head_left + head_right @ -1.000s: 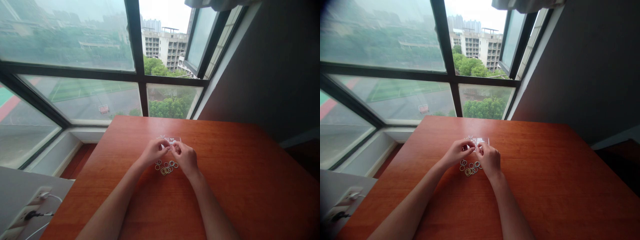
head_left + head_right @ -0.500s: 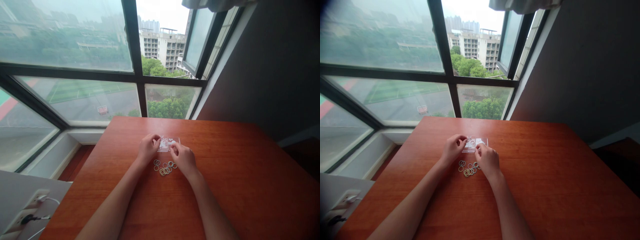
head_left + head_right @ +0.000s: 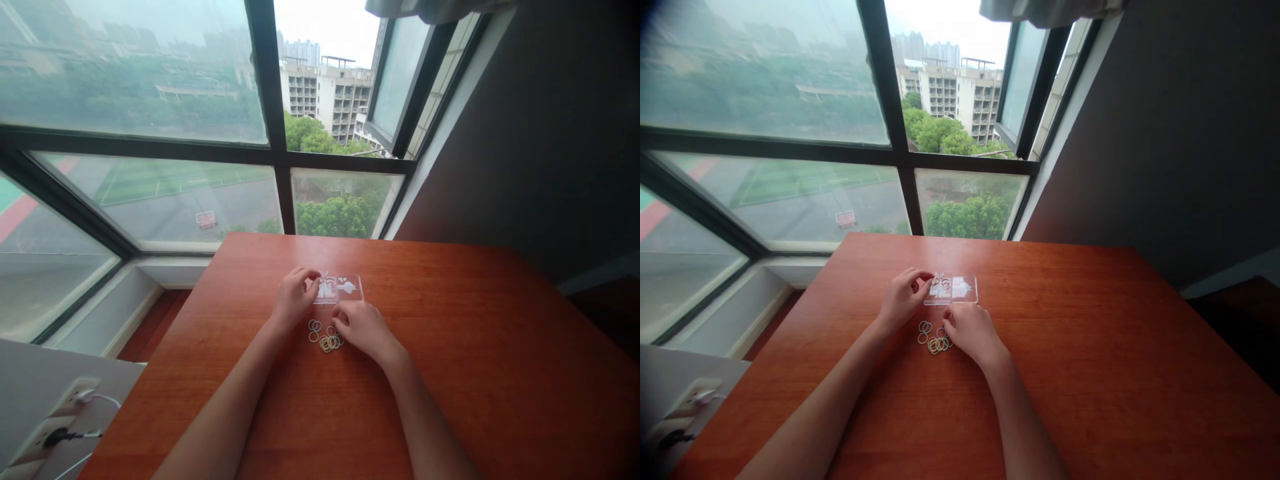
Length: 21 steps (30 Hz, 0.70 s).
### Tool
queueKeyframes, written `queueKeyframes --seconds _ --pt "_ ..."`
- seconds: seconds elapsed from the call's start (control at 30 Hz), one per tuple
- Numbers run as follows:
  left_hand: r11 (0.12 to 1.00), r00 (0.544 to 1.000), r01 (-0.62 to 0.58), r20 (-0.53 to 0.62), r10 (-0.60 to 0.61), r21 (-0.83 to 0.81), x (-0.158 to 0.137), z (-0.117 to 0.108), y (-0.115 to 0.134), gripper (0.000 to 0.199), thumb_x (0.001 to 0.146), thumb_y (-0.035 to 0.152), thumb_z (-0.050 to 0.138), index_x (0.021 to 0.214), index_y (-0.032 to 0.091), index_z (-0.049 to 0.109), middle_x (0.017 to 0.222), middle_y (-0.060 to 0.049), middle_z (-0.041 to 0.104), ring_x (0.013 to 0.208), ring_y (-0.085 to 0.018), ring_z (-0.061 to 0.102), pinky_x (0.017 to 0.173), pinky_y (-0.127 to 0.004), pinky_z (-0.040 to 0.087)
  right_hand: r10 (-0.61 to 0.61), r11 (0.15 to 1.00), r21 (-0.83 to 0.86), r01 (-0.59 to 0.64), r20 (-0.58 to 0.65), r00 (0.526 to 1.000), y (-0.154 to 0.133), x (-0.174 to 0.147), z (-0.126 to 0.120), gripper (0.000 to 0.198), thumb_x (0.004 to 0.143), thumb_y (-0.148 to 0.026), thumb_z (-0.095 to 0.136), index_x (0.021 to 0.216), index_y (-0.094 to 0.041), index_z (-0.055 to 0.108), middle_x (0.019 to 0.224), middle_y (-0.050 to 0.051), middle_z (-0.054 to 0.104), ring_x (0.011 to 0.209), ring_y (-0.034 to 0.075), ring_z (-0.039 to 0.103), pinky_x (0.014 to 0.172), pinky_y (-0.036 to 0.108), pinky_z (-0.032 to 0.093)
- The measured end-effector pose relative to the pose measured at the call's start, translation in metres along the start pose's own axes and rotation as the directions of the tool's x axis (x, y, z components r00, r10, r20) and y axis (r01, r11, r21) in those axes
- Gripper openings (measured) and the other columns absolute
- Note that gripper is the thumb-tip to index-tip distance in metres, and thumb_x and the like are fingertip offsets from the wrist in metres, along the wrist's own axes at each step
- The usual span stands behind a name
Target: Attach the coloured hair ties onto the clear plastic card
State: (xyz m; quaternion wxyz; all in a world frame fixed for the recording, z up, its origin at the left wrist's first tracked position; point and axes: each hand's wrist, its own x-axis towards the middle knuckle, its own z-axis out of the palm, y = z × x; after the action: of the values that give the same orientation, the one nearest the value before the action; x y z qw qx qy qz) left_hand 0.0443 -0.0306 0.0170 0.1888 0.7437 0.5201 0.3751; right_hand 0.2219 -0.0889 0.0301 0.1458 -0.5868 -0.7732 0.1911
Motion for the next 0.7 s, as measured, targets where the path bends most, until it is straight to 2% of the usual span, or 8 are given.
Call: queueKeyframes --seconds 0.17,0.43,0.57,0.7 --pt "1.0 1.0 -0.008 0.01 0.008 0.004 0.0 -0.001 0.001 0.013 0.083 0.019 0.055 0.089 0.018 0.066 0.082 -0.001 0.062 0.061 -0.01 0.05 0.062 -0.022 0.04 -0.033 0.999 0.008 0.032 0.06 0.998 -0.002 -0.002 0.002 0.012 0.079 -0.02 0.061 0.08 -0.026 0.072 0.074 -0.002 0.071 0.068 0.012 0.062 0.058 0.021 0.033" --pt "1.0 0.999 -0.022 0.027 0.022 -0.008 -0.001 -0.002 0.003 0.014 0.082 0.017 0.055 0.088 0.018 0.067 0.081 -0.002 0.063 0.062 -0.01 0.051 0.062 -0.023 0.04 -0.025 0.998 -0.06 0.028 0.054 0.998 -0.005 -0.001 0.004 0.01 0.078 -0.021 0.061 0.076 -0.025 0.07 0.072 -0.001 0.07 0.066 0.013 0.061 0.055 0.022 0.029" --pt "0.999 0.999 -0.031 0.031 0.032 -0.037 -0.002 -0.002 0.006 0.014 0.082 0.017 0.055 0.088 0.018 0.068 0.083 -0.002 0.065 0.063 -0.01 0.051 0.062 -0.023 0.041 -0.008 0.998 -0.066 0.007 -0.018 1.0 -0.003 0.001 0.005 0.01 0.079 -0.023 0.061 0.072 -0.024 0.068 0.07 -0.002 0.069 0.064 0.013 0.06 0.055 0.023 0.028" --pt "0.994 0.996 -0.046 0.07 0.053 -0.101 -0.002 -0.002 0.01 0.013 0.083 0.021 0.055 0.086 0.017 0.068 0.082 -0.002 0.066 0.063 -0.01 0.052 0.061 -0.022 0.041 0.045 0.999 -0.002 -0.046 -0.181 0.982 0.001 0.004 0.003 0.009 0.083 -0.027 0.06 0.082 -0.024 0.068 0.071 -0.002 0.068 0.065 0.013 0.06 0.058 0.022 0.031"
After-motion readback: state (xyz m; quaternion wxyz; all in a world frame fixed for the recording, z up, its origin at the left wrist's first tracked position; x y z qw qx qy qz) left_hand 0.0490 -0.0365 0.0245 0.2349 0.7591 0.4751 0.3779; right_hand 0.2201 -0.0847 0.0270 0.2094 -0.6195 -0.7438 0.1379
